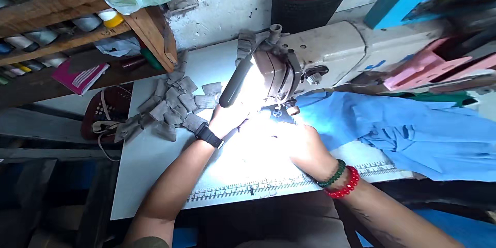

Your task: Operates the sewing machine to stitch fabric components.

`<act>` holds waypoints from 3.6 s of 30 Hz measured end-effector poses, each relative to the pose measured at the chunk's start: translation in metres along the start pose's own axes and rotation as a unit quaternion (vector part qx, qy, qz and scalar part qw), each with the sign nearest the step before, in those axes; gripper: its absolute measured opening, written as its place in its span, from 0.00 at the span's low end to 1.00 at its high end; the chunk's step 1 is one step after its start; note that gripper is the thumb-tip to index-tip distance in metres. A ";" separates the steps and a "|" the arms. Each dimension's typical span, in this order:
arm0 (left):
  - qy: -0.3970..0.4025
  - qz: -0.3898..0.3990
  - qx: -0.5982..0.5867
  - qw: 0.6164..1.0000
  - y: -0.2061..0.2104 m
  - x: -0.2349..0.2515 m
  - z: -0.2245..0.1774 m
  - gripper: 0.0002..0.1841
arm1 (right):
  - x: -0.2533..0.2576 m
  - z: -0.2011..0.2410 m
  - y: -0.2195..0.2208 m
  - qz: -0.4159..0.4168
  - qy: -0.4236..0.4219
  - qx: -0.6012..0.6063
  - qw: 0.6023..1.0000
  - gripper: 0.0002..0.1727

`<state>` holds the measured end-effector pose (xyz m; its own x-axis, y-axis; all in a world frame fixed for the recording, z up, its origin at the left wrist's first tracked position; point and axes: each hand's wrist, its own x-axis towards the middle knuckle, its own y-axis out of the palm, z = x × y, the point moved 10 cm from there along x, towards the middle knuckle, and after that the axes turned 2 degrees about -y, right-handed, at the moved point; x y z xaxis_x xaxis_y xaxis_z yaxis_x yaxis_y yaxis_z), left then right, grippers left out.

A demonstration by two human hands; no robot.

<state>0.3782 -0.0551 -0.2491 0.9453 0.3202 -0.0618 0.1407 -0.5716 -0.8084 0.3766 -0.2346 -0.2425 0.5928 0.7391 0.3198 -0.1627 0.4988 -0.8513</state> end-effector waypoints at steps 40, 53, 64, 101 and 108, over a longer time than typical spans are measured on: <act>0.170 -0.001 -0.224 0.960 -0.027 -0.093 -0.039 0.03 | 0.004 -0.005 0.011 0.074 0.085 0.385 0.916 0.09; -0.037 0.159 -0.086 0.983 0.021 -0.053 -0.013 0.14 | 0.007 -0.010 0.018 0.137 0.128 0.314 0.931 0.10; -0.005 0.031 0.021 0.999 0.008 -0.022 -0.015 0.11 | -0.012 -0.005 0.006 0.049 0.036 -0.013 0.998 0.13; 0.044 0.030 -0.034 0.998 -0.030 -0.061 0.018 0.13 | 0.033 0.055 0.042 0.088 -0.043 0.015 0.995 0.16; 0.109 0.019 -0.153 0.982 -0.022 -0.066 -0.003 0.10 | 0.019 0.021 0.018 0.064 0.041 0.316 0.946 0.12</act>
<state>0.3135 -0.0663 -0.2251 0.9875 0.1430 0.0656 0.1539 -0.7914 -0.5916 0.3686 -0.2017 -0.2431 0.5905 0.7877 0.1753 -0.6610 0.5968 -0.4549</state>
